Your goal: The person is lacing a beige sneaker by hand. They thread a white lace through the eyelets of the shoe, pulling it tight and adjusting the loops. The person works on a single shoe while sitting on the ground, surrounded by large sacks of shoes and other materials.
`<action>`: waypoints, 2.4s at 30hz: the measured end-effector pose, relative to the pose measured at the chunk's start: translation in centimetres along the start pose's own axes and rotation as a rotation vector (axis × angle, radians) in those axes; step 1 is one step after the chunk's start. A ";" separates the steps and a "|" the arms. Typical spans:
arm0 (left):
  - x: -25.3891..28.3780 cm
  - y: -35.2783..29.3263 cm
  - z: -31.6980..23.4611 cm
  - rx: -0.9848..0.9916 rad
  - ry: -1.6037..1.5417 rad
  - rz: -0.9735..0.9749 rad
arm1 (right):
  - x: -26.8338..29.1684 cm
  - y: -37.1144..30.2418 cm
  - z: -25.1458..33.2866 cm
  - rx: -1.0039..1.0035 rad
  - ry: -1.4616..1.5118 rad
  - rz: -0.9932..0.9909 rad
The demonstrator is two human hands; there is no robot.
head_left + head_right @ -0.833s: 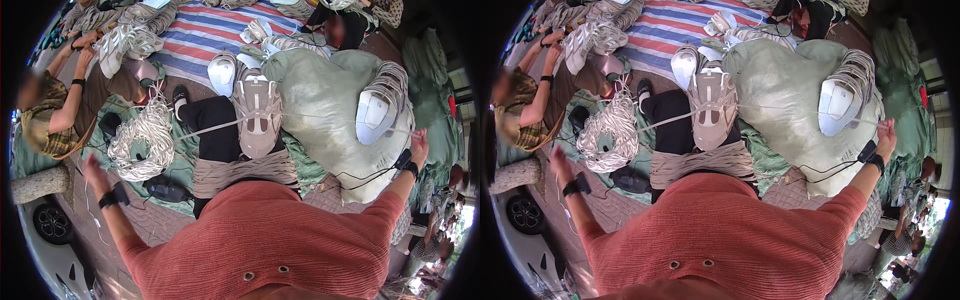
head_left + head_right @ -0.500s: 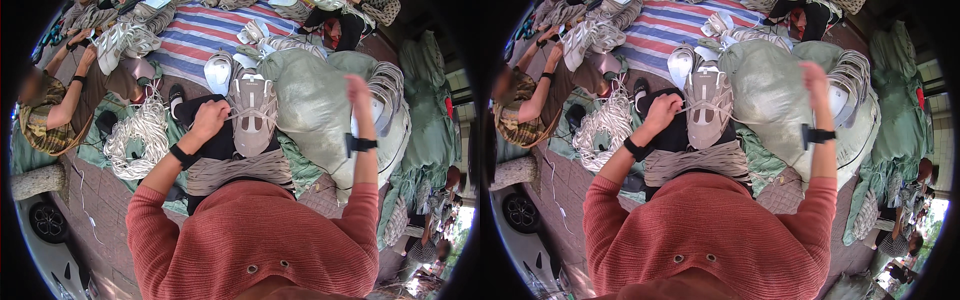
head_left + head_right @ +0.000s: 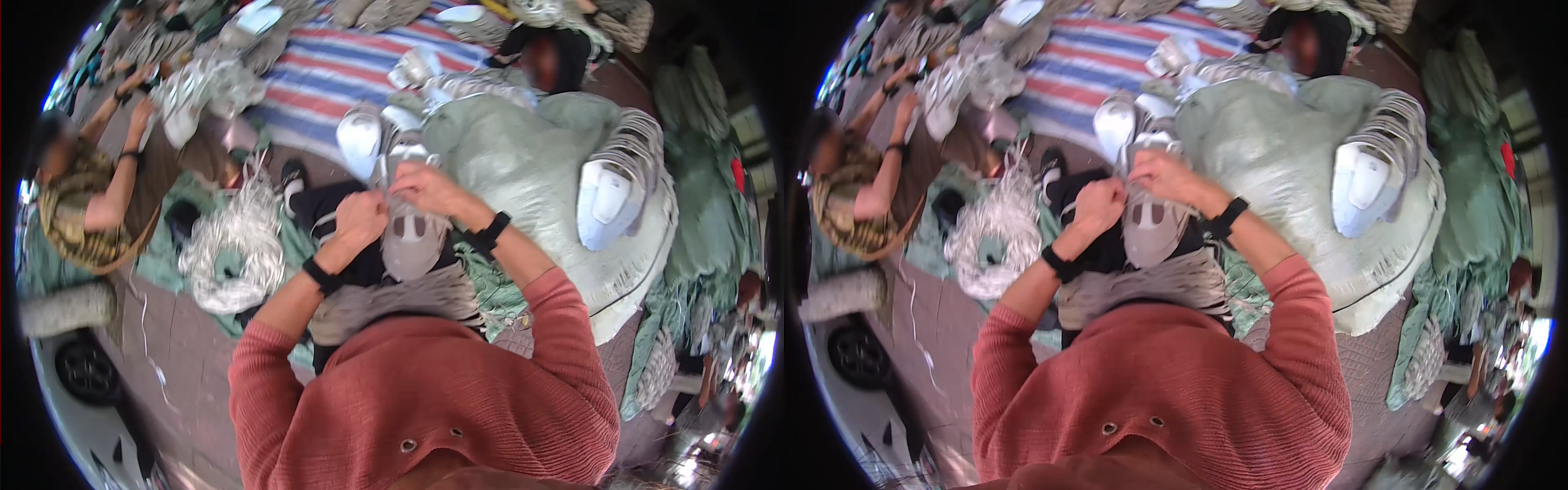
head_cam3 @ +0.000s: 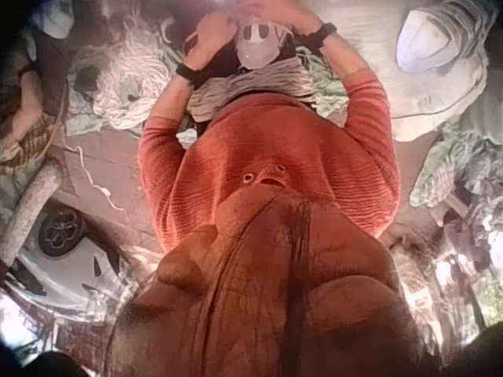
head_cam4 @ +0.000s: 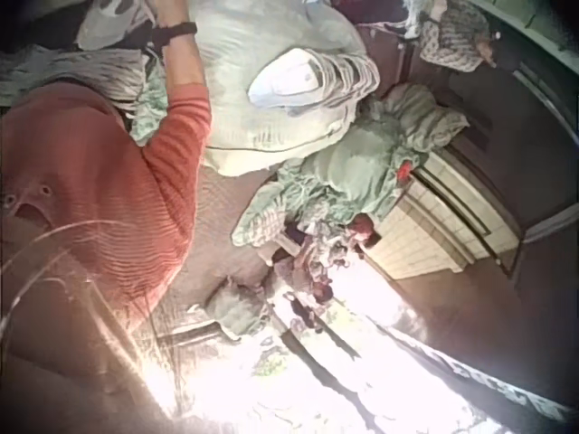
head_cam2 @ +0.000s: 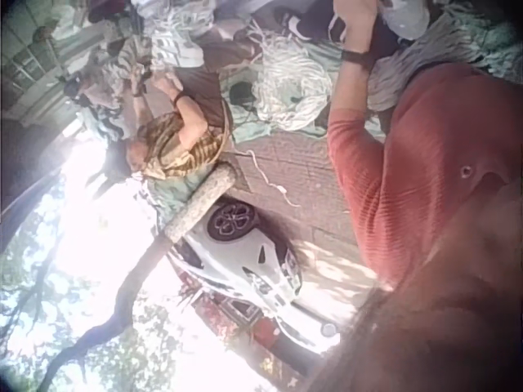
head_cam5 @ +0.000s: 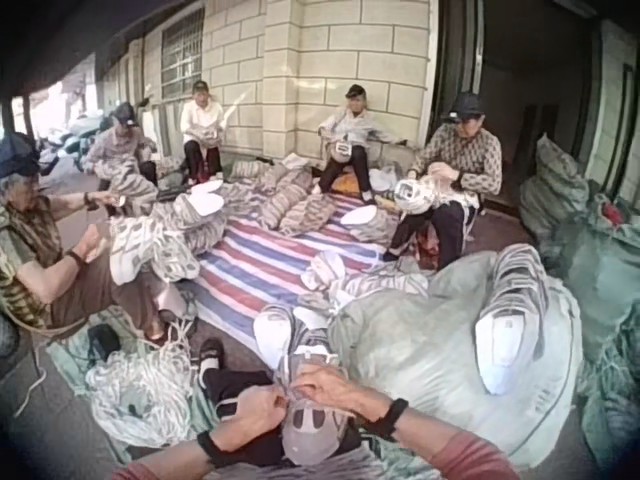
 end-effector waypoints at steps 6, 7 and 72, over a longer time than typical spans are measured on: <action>-1.9 0.4 1.8 0.125 -0.149 0.346 | -0.8 -0.7 -1.7 -0.023 0.097 0.005; -2.7 0.0 3.3 0.195 -0.374 0.363 | -1.2 0.2 -1.3 -0.012 0.080 0.017; 0.0 3.3 -2.3 -0.082 -0.746 0.484 | 45.5 -13.8 -12.7 -0.089 1.234 -1.144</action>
Point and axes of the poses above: each hand's wrist, its own y-axis towards the middle knuckle, its own x-axis out of the back of the hand, z = x × y, the point moved 10 cm from there along y, towards the middle knuckle, and after that the axes turned 6 degrees about -z, right-handed, at the moved point
